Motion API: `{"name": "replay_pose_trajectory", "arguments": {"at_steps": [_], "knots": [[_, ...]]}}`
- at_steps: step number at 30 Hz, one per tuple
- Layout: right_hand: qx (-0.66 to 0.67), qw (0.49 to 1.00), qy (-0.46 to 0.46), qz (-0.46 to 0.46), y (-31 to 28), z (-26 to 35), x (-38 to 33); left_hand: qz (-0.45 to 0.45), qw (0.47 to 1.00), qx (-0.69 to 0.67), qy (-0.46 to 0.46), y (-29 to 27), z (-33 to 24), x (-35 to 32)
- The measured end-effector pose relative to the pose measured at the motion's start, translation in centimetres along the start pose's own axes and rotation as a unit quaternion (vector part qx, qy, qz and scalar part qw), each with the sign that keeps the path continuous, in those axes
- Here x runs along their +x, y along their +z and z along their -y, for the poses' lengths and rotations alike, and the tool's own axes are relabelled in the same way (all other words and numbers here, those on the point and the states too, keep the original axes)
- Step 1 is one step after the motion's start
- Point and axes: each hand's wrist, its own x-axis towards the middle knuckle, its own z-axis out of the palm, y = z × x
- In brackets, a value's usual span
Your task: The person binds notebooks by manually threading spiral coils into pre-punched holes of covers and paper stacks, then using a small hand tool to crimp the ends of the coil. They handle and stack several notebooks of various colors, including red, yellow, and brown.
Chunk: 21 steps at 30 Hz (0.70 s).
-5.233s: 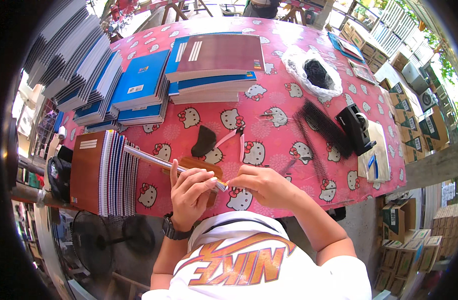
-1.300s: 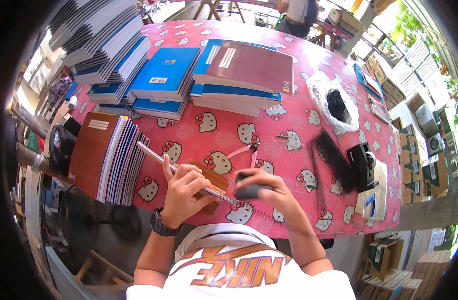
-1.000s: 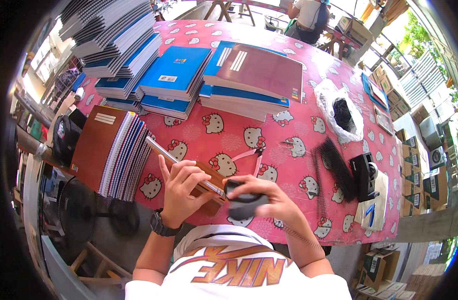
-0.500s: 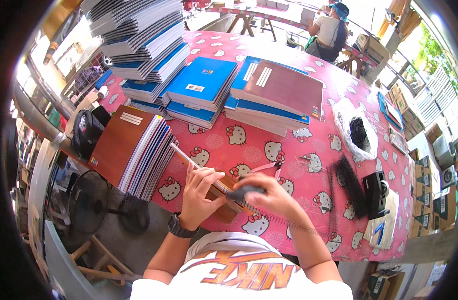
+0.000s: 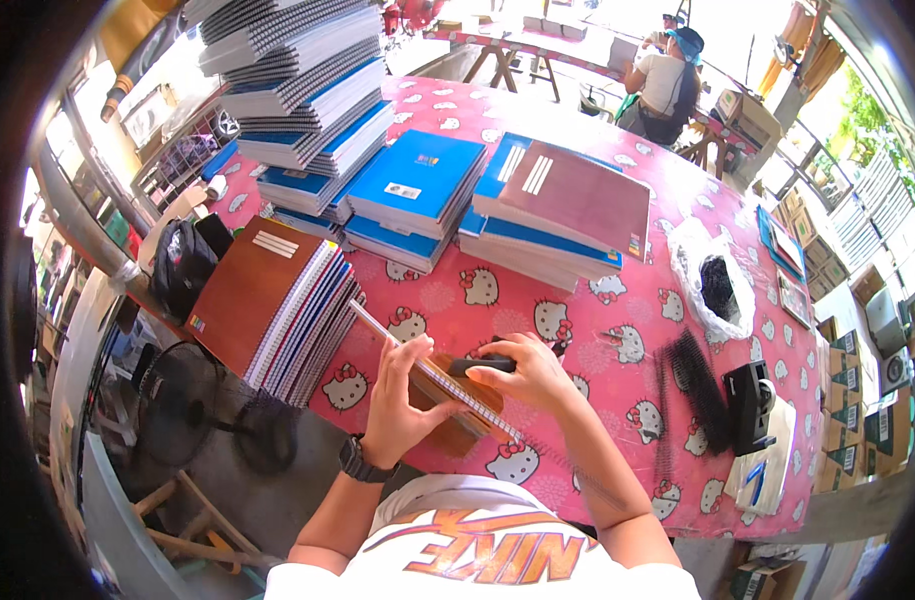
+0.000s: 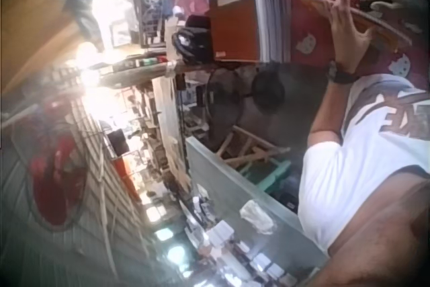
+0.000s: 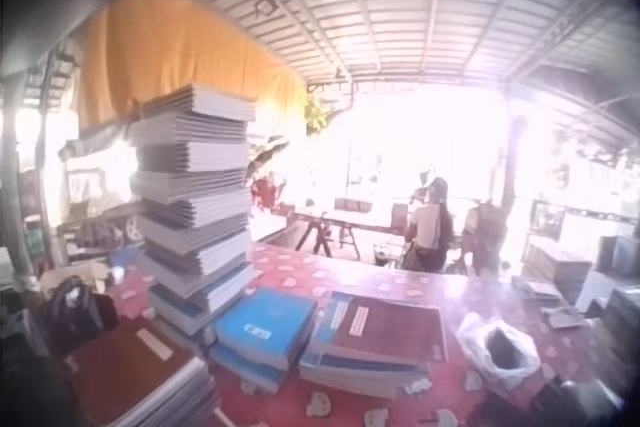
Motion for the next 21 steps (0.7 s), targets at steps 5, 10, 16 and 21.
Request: {"name": "replay_pose_trajectory", "arguments": {"at_steps": [5, 10, 16, 21], "knots": [[0.262, 0.956, -0.13, -0.013, 2.3, 0.8, -0.8, -0.015, 0.998, -0.048, -0.023, -0.4, 1.1, -0.1], [0.33, 0.94, -0.075, 0.037, 1.5, 1.3, -0.6, -0.102, 0.993, 0.064, -0.019, -1.8, 4.4, 0.5], [0.093, 0.995, -0.021, -0.031, 1.5, 1.2, -0.6, -0.018, 0.844, -0.466, -0.265, -1.2, 8.6, 1.3], [0.215, 0.972, -0.089, -0.002, 1.6, 0.3, -1.7, -0.044, 0.885, -0.422, -0.19, 0.5, 8.6, -0.2]]}}
